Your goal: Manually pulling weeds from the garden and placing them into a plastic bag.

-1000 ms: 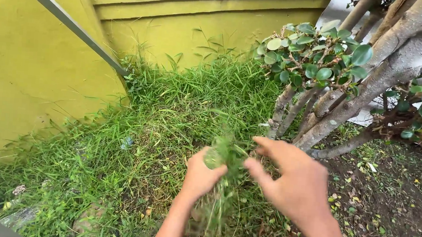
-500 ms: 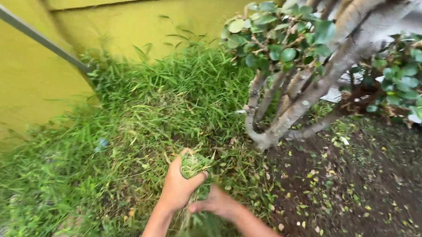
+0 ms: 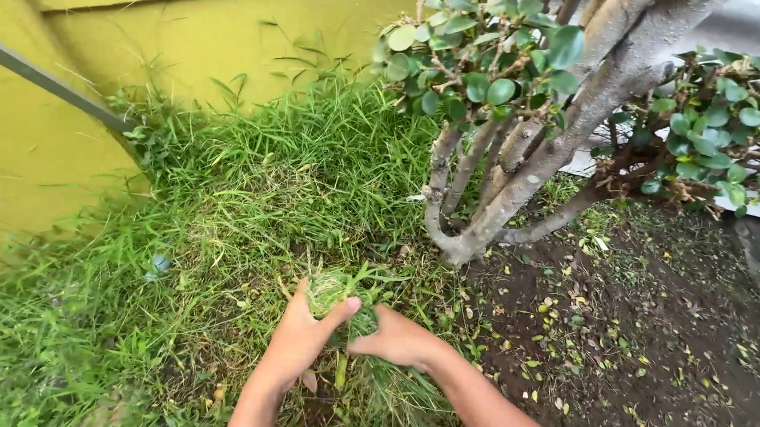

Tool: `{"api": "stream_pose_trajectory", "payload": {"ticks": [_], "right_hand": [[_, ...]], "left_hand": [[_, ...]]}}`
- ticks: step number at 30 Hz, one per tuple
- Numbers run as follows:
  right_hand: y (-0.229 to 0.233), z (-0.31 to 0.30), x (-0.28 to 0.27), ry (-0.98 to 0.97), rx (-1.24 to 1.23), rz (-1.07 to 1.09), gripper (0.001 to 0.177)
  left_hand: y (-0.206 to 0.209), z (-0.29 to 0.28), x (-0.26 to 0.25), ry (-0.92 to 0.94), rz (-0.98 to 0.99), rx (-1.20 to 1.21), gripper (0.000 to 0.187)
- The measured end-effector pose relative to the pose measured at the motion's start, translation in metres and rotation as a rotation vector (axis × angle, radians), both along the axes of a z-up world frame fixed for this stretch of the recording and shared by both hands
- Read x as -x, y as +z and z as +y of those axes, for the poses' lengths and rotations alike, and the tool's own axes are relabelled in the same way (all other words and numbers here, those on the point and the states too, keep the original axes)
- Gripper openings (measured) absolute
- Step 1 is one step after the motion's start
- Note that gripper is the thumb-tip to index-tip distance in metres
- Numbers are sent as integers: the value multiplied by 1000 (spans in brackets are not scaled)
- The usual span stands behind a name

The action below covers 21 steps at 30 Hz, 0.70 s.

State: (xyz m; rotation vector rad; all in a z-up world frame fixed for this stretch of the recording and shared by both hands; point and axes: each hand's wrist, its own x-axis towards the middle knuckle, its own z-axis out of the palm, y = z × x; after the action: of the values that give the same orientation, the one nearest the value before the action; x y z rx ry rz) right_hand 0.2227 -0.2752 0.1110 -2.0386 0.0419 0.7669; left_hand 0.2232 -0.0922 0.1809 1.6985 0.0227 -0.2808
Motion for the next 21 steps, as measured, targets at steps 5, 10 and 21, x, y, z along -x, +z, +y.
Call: {"api": "stream_pose_trajectory", "payload": {"ticks": [5,10,21], "right_hand": [[19,-5,-3,56,111,-87,101],[80,-2,6,223,391,-257,33],[106,25,18,482,556,-517,32]], "left_hand": [[37,19,5,-193,-1,-116,51],[27,70,28,-254,-348,-1318,103],[12,15,22,-438,-271,-1028,53]]}}
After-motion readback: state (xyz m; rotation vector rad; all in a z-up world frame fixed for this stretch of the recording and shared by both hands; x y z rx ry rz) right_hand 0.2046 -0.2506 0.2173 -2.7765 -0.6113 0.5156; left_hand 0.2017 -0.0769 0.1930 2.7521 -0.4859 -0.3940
